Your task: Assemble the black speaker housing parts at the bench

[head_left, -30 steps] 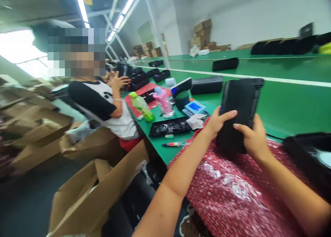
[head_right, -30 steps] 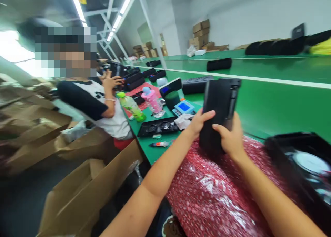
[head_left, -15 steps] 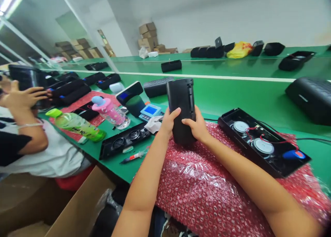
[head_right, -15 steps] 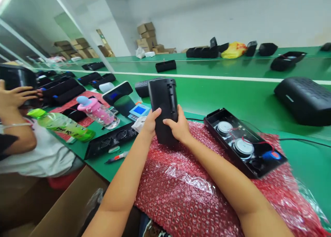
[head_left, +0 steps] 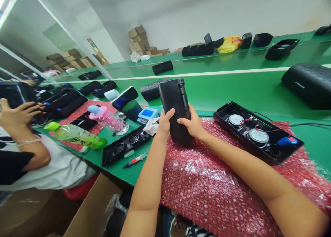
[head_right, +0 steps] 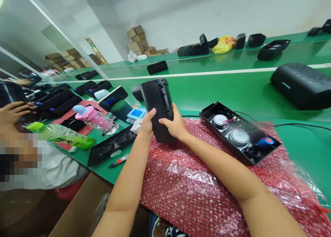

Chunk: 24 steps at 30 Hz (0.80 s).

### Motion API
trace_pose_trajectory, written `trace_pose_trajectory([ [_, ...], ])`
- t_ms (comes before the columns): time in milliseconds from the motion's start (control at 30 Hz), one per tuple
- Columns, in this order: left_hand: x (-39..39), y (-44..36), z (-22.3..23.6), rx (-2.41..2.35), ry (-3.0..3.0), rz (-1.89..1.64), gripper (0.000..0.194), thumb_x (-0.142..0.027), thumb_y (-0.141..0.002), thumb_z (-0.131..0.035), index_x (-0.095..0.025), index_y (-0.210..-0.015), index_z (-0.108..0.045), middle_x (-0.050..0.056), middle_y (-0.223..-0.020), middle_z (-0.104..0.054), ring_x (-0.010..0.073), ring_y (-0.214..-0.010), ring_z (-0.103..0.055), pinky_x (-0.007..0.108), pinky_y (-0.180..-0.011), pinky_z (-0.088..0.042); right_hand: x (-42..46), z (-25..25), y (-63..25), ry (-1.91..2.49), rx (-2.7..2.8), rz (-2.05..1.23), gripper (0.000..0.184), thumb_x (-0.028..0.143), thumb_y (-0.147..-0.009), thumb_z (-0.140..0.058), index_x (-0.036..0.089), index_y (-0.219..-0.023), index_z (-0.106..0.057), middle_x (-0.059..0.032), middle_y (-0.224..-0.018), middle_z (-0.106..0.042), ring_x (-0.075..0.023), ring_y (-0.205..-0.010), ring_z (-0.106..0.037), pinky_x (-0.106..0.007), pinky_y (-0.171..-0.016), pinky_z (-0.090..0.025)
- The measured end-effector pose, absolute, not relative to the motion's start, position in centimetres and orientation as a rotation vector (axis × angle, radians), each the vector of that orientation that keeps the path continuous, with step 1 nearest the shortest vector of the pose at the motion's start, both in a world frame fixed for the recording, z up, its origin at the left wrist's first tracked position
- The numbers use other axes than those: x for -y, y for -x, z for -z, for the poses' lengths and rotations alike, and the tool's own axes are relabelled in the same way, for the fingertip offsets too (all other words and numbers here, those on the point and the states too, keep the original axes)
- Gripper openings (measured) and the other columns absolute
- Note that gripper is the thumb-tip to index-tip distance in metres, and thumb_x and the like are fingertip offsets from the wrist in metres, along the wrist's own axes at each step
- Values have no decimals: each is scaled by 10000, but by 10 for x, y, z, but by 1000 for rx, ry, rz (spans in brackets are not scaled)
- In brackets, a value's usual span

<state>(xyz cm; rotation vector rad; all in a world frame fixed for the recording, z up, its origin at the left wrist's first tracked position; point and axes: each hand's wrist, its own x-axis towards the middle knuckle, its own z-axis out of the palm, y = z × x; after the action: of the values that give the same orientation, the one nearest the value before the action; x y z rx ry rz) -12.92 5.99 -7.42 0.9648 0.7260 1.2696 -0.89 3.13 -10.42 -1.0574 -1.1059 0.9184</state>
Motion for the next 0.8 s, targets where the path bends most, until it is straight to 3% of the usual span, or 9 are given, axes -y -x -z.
trace_pose_trajectory([
  [433,-61,129,73,-727,-974,-1262,591,-427,-591,-862,-148,-1055,-625,82,-1008,-725,280,-988,-695,381,-896,-554,-31,102,11,1028,1100,-916,864,379,-607,-725,225,-1411,-452,-80,-1346,-566,-342,-1282,-492,-521,-1136,-389],
  [633,-48,126,68,-764,-914,-1256,649,-408,-515,-881,-133,-1041,-618,74,-926,-711,232,-845,-685,385,-878,-532,-20,96,9,1042,1136,-844,708,465,-581,-719,210,-1216,-536,-121,-1262,-600,-340,-1145,-562,-554,-1087,-396],
  [800,-49,126,70,-706,-903,-1225,619,-366,-498,-887,-149,-1027,-650,60,-929,-677,155,-764,-624,356,-863,-499,-30,111,-2,1152,1288,-722,684,538,-612,-707,175,-1181,-592,-158,-1110,-669,-331,-935,-645,-501,-907,-521],
])
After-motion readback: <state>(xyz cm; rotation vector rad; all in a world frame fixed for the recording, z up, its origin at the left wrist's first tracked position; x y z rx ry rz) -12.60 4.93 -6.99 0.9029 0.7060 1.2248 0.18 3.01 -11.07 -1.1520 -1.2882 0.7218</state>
